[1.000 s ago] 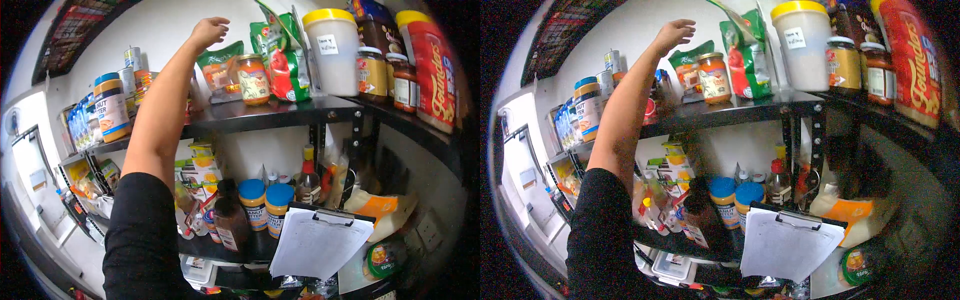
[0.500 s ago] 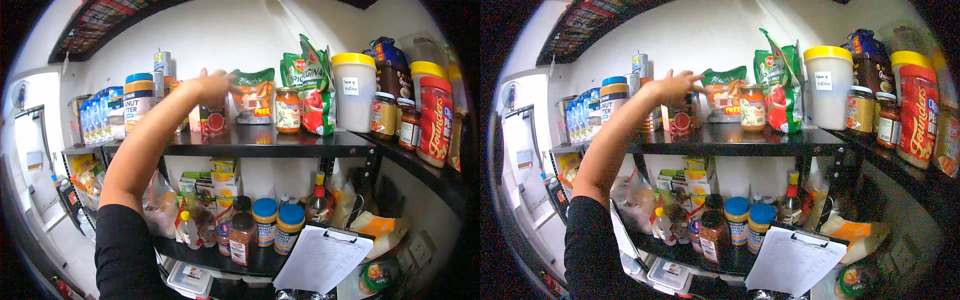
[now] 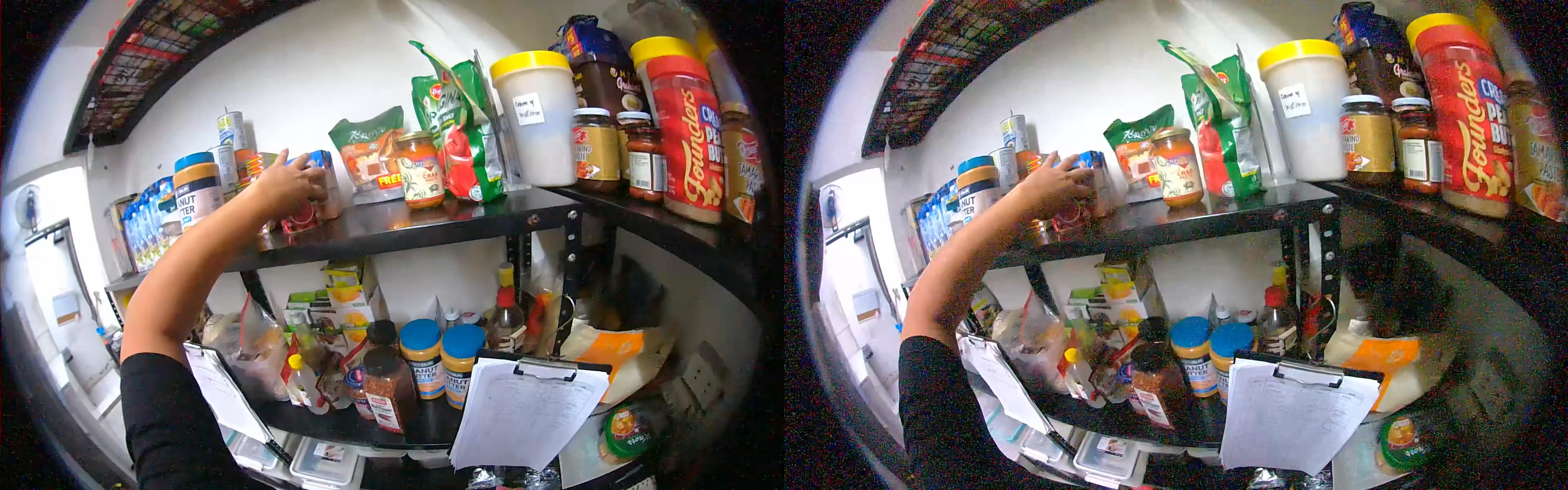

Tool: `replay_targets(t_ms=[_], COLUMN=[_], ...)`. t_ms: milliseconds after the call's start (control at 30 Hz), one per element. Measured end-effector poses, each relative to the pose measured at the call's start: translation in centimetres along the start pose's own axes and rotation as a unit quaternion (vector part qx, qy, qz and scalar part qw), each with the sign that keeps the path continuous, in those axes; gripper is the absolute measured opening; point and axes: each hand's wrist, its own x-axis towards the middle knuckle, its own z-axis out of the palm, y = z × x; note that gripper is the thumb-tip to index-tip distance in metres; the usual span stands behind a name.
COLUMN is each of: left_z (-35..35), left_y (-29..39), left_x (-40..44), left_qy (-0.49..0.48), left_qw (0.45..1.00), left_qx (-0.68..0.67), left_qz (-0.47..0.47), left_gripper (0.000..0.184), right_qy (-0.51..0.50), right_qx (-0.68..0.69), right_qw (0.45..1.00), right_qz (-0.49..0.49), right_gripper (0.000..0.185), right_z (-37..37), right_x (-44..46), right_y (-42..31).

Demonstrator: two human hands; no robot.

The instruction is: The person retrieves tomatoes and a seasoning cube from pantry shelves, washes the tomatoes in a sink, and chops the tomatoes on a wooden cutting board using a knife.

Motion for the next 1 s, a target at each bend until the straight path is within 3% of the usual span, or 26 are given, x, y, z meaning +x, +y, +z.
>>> replay_targets(t_ms=[67,167,267,367,500,600,633,733,767,867,1000], left_z=[-0.1,1.1,-2.6,-2.0,1.2,2.7,3.0,3.0,3.2,2.7,2.3], left_y=[0.2,0.0,-0.4,-2.6,-5.4,-5.4,-5.3,-3.5,-2.7,1.0,6.3], left_x=[-0.5,-1.6,-4.5,-7.4,-11.6,-14.5,-15.1,-16.7,-17.1,-18.1,-19.7], left_qy=[0.011,0.137,0.105,0.184,0.247,0.233,0.253,0.288,0.31,0.383,0.39], left_qw=[1.0,0.99,0.99,0.963,0.936,0.932,0.931,0.917,0.913,0.887,0.878], left_qx=[0.014,0.032,0.037,-0.025,-0.047,-0.094,-0.079,-0.117,-0.114,-0.163,-0.23], left_qz=[-0.002,-0.003,-0.092,-0.196,-0.247,-0.261,-0.25,-0.252,-0.241,-0.198,-0.155], left_gripper=[0.053,0.06,0.064,0.065,0.059,0.055,0.052,0.048,0.044,0.038,0.031], right_qy=[0.075,0.1,0.03,0.097,0.058,0.036,0.168,0.029,-0.086,0.023,0.102], right_qx=[-0.008,-0.016,0.04,-0.076,-0.06,-0.046,-0.074,-0.024,0.056,0.027,-0.107], right_qw=[0.997,0.995,0.998,0.992,0.996,0.996,0.979,0.998,0.993,0.996,0.987], right_qz=[0.016,0.025,0.028,0.038,0.039,0.062,0.087,0.058,0.064,0.077,0.067], right_gripper=[0.039,0.039,0.038,0.04,0.043,0.044,0.043,0.044,0.044,0.044,0.045], right_z=[0.2,-0.5,-3.3,1.9,1.7,-0.3,3.9,0.8,-0.6,1.6,-2.1], right_x=[-0.1,0.5,1.1,0.8,0.8,1.3,1.0,1.2,1.6,0.8,0.5], right_y=[-0.1,-0.1,0.8,0.1,0.7,0.6,0.0,0.4,0.6,0.5,1.3])
